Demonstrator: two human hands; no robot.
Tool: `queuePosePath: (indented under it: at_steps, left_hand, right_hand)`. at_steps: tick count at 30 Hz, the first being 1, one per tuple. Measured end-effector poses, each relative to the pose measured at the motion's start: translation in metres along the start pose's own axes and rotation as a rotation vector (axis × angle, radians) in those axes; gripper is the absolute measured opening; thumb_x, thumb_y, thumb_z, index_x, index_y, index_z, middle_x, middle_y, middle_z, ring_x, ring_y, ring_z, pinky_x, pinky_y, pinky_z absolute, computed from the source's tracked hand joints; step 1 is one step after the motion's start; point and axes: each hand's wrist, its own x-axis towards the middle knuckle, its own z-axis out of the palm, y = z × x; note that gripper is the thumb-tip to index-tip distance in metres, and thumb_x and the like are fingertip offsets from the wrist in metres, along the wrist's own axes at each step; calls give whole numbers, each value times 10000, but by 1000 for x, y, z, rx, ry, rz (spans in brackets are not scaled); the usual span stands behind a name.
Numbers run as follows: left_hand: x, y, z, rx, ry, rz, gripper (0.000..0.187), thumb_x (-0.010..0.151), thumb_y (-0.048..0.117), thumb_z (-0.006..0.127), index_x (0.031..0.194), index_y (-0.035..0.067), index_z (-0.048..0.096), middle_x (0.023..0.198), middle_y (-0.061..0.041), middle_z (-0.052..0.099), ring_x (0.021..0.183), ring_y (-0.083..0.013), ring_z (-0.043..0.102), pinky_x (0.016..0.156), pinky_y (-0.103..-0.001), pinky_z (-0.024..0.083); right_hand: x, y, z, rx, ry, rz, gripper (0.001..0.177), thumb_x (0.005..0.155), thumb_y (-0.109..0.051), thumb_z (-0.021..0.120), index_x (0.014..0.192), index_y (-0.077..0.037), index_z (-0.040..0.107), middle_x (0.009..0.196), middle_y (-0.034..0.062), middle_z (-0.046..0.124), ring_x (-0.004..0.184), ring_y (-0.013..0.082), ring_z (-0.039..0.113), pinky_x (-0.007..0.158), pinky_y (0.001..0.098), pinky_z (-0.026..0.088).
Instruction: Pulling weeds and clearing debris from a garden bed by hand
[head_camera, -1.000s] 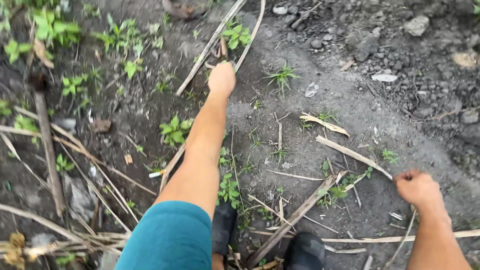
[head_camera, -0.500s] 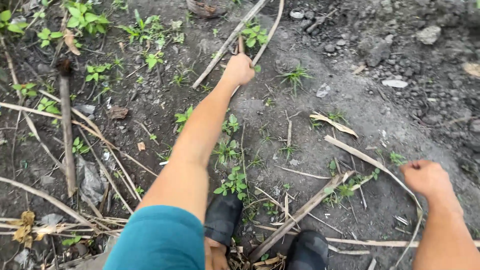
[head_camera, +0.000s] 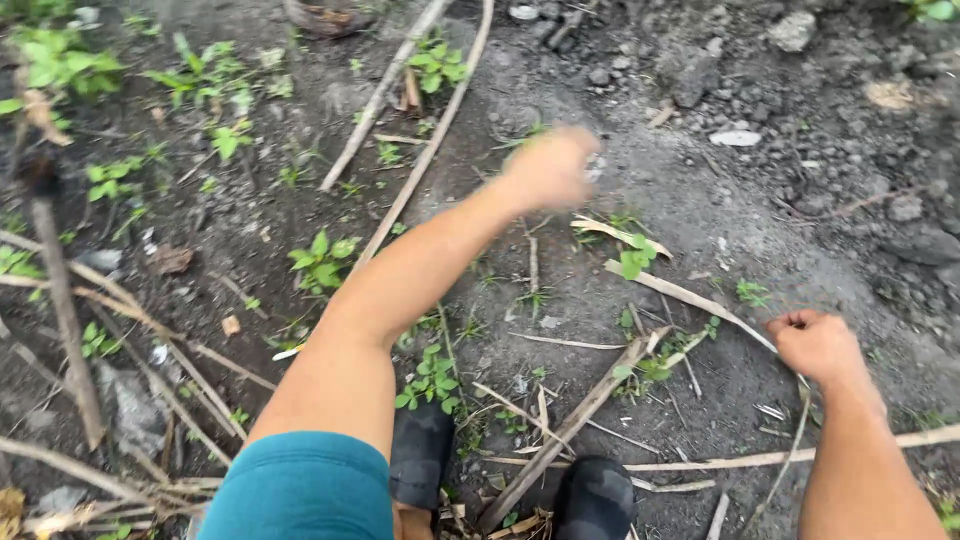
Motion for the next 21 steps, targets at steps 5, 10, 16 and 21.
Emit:
queuePosePath:
  at_steps: [5,10,16,21]
  left_hand:
    - [9,-73,2,192,116,-498,741,915,297,759,1514,219,329,1375,-236,385,1111,-505,570,847,-601,551]
    - [18,-94,34,193,5,-509,684,943,368,732,1506,173,397,1338,-233,476,1065,-467,645,860,-579,566]
    - [25,-106,34,155,85,-622,270,983,1,485,1112,3,722,1056,-226,728,965,-411,729,840,-517,608]
    - [16,-116,36,57,128,-733,207,876,-34,610,1035,7,735,979,-233,753,938,-413,747,829,-493,618]
  right_hand:
    - [-25,27,2,35,-91,108,264,926,-274,648,1038,-138,844,1173,177,786,1098,359,696,976,408,499]
    - [-6,71,27,-74,-73,134,317,857,-318,617,1017,-167,846,1101,190,812,1073,388,724,967,399,513]
    - [-33,45,15,-7,-110,162,264,946,-262,614,1067,-126,804,1091,173,793,1031,344,714,949,431,539]
    - [-34,40,13,-72,-64,126,303,890,-361,625,1022,-163,812,1099,169,804,1089,383,715,964,410,511]
